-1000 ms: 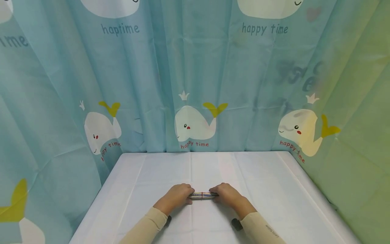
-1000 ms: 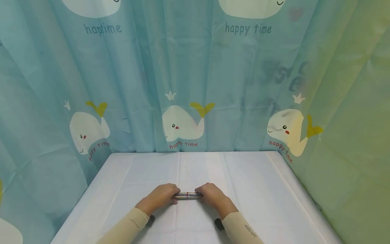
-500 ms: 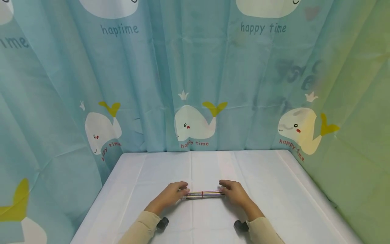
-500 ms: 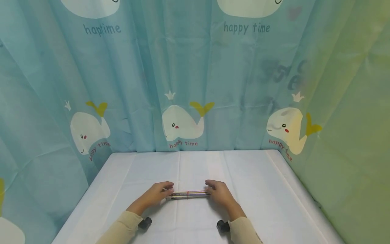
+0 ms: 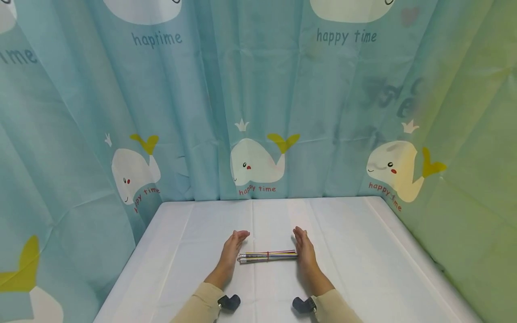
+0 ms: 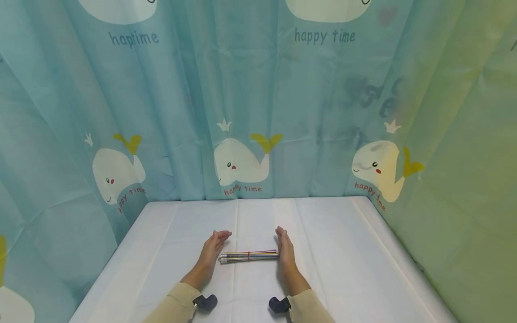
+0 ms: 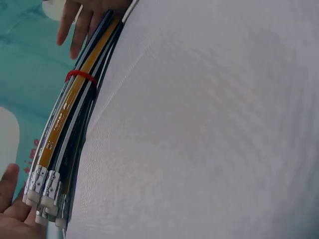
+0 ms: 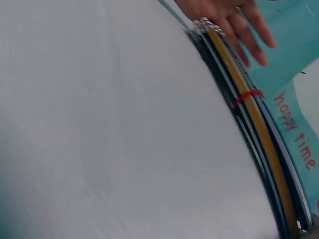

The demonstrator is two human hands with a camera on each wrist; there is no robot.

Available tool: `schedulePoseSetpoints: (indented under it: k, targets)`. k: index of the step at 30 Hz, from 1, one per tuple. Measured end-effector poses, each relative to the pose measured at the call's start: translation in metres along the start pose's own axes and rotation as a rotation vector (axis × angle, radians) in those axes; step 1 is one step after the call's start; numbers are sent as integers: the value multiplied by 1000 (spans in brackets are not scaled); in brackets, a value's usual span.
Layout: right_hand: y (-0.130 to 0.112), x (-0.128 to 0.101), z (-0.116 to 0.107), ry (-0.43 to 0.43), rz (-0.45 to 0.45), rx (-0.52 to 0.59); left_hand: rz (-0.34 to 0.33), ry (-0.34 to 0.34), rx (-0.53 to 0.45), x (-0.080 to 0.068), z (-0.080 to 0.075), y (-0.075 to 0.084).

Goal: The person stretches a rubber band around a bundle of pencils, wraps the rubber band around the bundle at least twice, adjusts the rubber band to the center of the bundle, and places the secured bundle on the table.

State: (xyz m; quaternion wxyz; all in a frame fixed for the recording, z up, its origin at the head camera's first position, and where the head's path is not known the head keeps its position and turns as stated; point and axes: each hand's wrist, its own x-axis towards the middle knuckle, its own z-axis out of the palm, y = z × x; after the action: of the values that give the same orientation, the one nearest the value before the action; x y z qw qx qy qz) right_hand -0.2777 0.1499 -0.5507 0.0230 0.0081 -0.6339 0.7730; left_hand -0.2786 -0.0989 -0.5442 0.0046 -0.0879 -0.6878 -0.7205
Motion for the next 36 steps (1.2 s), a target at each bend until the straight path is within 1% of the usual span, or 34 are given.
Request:
schedulePoseSetpoints:
  k: [3, 6, 9, 12, 14, 17, 20, 22, 24, 26, 28, 30, 31, 33, 36]
  targets:
    - [2, 0, 5, 14, 0, -11, 3, -7, -14, 0, 3, 1]
    - [1, 0, 7, 5, 10, -3, 10, 3, -25, 0, 5, -1]
    - [1, 1, 4, -40, -2, -8, 9, -1, -95, 1, 8, -5]
    - [1, 4, 4, -73, 19, -21, 41, -33, -134, 1, 8, -8]
    - [-1, 6, 8, -82, 55, -77, 69, -52, -115, 1, 8, -8]
    - [-4, 6, 16, -77, 99, -215, 63, -53, -56, 4, 10, -8]
    - [-3, 4, 19, -138, 55, -471, 24, -63, 33, 6, 14, -7]
    - [-2, 1, 17, -221, -7, -653, 23, -97, 84, 6, 16, -8]
    - [-1, -2, 15, -310, -81, -838, 48, -159, 159, 7, 16, -7]
    - [-1, -4, 12, -395, -136, -967, 69, -234, 258, 7, 15, -7]
    - [-3, -4, 9, -454, -180, -1056, 70, -302, 402, 7, 13, -6]
    - [-4, -3, 7, -496, -220, -1143, 45, -359, 562, 6, 11, -5]
    - [-6, -3, 6, -514, -232, -1187, 43, -387, 639, 6, 10, -4]
    - [-8, -3, 5, -548, -262, -1285, 33, -418, 773, 5, 9, -2]
    - [-12, -2, 6, -594, -310, -1432, 53, -450, 887, 4, 8, 1]
